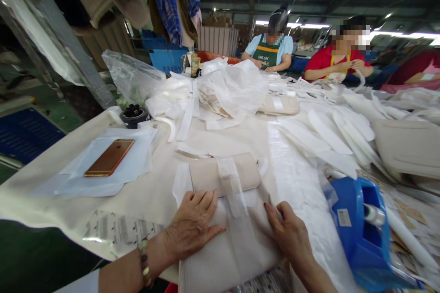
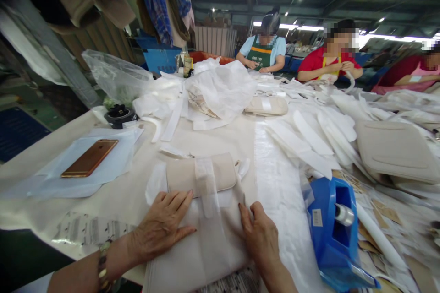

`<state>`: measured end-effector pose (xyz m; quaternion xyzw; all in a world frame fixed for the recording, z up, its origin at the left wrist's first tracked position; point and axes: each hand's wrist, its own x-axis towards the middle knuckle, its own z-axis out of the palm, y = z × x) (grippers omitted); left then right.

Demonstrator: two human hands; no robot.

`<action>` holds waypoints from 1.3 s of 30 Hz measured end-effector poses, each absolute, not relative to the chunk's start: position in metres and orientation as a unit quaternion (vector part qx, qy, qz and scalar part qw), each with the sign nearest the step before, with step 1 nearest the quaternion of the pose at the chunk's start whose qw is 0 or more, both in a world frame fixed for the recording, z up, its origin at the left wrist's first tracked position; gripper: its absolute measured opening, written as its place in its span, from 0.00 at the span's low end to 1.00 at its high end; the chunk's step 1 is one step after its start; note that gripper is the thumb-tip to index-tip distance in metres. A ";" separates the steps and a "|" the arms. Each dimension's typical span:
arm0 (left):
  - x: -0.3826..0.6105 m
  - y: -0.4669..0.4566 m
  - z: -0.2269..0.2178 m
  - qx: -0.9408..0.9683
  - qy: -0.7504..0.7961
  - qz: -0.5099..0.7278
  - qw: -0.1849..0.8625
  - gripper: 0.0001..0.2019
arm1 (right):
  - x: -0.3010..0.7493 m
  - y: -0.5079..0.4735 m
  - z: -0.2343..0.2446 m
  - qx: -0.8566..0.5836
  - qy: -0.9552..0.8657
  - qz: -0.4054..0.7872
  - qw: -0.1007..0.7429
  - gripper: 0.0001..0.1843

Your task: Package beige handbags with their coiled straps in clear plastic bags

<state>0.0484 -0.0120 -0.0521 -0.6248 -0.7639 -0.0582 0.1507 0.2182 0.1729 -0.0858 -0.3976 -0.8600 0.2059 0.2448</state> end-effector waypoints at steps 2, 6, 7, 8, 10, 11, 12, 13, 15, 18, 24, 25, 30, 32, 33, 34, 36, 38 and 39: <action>0.054 -0.001 -0.035 -0.594 -0.796 -0.041 0.107 0.20 | 0.215 0.168 -0.088 -0.355 -0.885 0.106 0.282 0.28; 0.065 0.041 -0.011 -0.615 -0.775 -0.076 0.123 0.21 | 0.211 0.161 -0.089 -0.281 -0.896 -0.047 0.341 0.27; 0.066 0.053 -0.011 -0.640 -0.752 -0.086 0.134 0.24 | 0.212 0.160 -0.090 -0.276 -0.895 -0.064 0.346 0.27; 0.064 0.064 -0.012 -0.658 -0.735 -0.088 0.138 0.28 | 0.212 0.160 -0.090 -0.275 -0.894 -0.073 0.347 0.27; 0.057 0.078 -0.021 -0.657 -0.739 -0.076 0.127 0.34 | 0.213 0.159 -0.092 -0.285 -0.891 -0.077 0.345 0.27; 0.051 0.081 -0.026 -0.641 -0.755 -0.069 0.116 0.37 | 0.213 0.160 -0.093 -0.292 -0.890 -0.075 0.342 0.27; 0.046 0.081 -0.031 -0.622 -0.773 -0.066 0.103 0.39 | 0.214 0.160 -0.094 -0.300 -0.889 -0.068 0.338 0.27; 0.041 0.079 -0.035 -0.605 -0.789 -0.067 0.091 0.40 | 0.214 0.161 -0.094 -0.306 -0.890 -0.059 0.333 0.26; 0.033 0.072 -0.042 -0.585 -0.804 -0.073 0.075 0.40 | 0.214 0.161 -0.095 -0.315 -0.891 -0.036 0.323 0.26; 0.029 0.063 -0.047 -0.580 -0.807 -0.075 0.077 0.40 | 0.215 0.162 -0.095 -0.328 -0.890 -0.008 0.317 0.25; 0.023 0.069 -0.045 -0.580 -0.814 -0.037 0.025 0.43 | 0.215 0.163 -0.103 -0.376 -0.879 0.085 0.280 0.26; 0.022 0.071 -0.042 -0.580 -0.814 -0.028 0.011 0.43 | 0.214 0.163 -0.103 -0.385 -0.875 0.112 0.270 0.26; 0.037 0.064 -0.026 -0.594 -0.804 0.012 0.000 0.38 | 0.214 0.163 -0.093 -0.417 -0.843 0.247 0.233 0.23; 0.050 0.053 -0.027 -0.624 -0.781 0.015 0.003 0.38 | 0.214 0.160 -0.087 -0.428 -0.827 0.283 0.230 0.21; 0.055 0.047 -0.030 -0.642 -0.767 0.014 0.002 0.39 | 0.214 0.158 -0.084 -0.433 -0.820 0.295 0.228 0.21; 0.060 0.042 -0.032 -0.656 -0.754 0.013 -0.001 0.40 | 0.214 0.157 -0.082 -0.438 -0.815 0.303 0.229 0.21; 0.065 0.033 -0.038 -0.673 -0.740 0.013 -0.013 0.42 | 0.215 0.154 -0.079 -0.446 -0.806 0.312 0.231 0.22; 0.067 0.029 -0.042 -0.676 -0.737 0.014 -0.029 0.44 | 0.215 0.153 -0.078 -0.445 -0.804 0.316 0.236 0.24; 0.068 0.027 -0.044 -0.675 -0.737 0.013 -0.032 0.45 | 0.215 0.153 -0.077 -0.443 -0.803 0.318 0.239 0.25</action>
